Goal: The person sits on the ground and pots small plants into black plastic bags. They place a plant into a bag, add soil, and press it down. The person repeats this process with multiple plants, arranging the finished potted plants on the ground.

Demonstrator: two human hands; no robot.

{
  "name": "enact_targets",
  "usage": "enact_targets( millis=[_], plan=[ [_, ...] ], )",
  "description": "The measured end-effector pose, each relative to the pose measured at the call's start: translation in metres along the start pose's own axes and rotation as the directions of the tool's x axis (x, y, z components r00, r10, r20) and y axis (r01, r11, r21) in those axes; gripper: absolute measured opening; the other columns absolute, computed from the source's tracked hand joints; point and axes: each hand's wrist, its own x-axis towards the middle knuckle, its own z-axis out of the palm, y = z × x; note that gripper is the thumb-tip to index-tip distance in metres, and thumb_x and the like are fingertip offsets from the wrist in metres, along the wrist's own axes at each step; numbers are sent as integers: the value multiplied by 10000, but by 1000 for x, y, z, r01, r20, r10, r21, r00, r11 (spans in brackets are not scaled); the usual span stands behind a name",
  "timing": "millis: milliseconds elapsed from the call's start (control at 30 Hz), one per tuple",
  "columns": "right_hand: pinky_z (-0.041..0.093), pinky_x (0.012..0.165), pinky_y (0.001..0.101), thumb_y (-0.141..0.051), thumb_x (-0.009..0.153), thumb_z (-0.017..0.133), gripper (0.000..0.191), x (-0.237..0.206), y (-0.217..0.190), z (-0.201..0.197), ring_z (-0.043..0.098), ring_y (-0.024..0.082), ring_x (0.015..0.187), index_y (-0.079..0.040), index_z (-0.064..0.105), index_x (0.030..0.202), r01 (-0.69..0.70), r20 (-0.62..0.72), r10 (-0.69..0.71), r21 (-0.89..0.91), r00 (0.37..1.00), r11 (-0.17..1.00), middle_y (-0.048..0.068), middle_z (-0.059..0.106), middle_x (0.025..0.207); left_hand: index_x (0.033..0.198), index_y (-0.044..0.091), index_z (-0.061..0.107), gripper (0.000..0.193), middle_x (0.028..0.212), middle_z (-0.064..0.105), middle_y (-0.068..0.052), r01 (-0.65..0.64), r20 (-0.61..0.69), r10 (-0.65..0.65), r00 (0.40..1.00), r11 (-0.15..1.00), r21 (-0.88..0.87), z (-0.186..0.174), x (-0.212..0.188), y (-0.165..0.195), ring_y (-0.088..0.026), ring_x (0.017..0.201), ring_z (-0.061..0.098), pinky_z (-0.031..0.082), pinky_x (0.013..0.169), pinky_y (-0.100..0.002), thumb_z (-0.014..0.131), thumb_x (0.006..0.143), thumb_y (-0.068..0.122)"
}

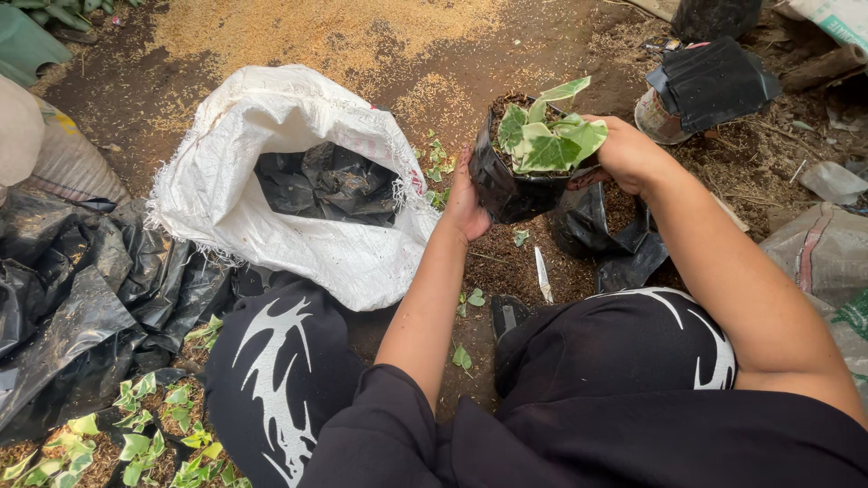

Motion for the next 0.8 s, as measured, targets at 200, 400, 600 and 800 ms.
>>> enact_targets(
  millis=[200, 400, 600, 800],
  plan=[
    [646, 720, 384, -216, 1085, 425, 347, 12, 11, -11, 743, 175, 902, -26, 628, 1292, 128, -77, -118, 144, 990, 981, 74, 735, 1110, 1571, 96, 358, 985, 1551, 460, -259, 229, -159, -187, 970, 920, 319, 20, 14, 35, -463, 1394, 529, 467, 1012, -689, 192, 931, 827],
    [506, 545, 285, -230, 1111, 402, 342, 22, 14, -8, 669, 123, 753, -59, 671, 1234, 168, -139, -163, 24, 977, 986, 34, 705, 989, 1604, 174, 231, 1094, 1663, 243, -214, 356, -232, -274, 933, 794, 492, 38, 14, 68, -494, 1467, 317, 318, 1083, -785, 245, 785, 899],
    [537, 550, 278, -235, 1099, 405, 337, 14, 1, 26, 674, 110, 735, -56, 672, 1197, 140, -2, -142, 145, 990, 979, 27, 713, 972, 1627, 187, 174, 1215, 1652, 253, -265, 512, -300, -415, 859, 693, 508, 60, -45, 128, -554, 1479, 312, 338, 1084, -769, 336, 707, 964],
    [651, 733, 386, -224, 1078, 468, 311, 1, -37, 74, 744, 185, 839, -15, 673, 1182, 150, 113, -172, 182, 979, 972, 78, 735, 1045, 1587, 274, 94, 1214, 1632, 273, -227, 378, -206, -327, 922, 648, 661, 94, -115, 172, -557, 1449, 423, 487, 1000, -706, 523, 630, 885]
  ],
)
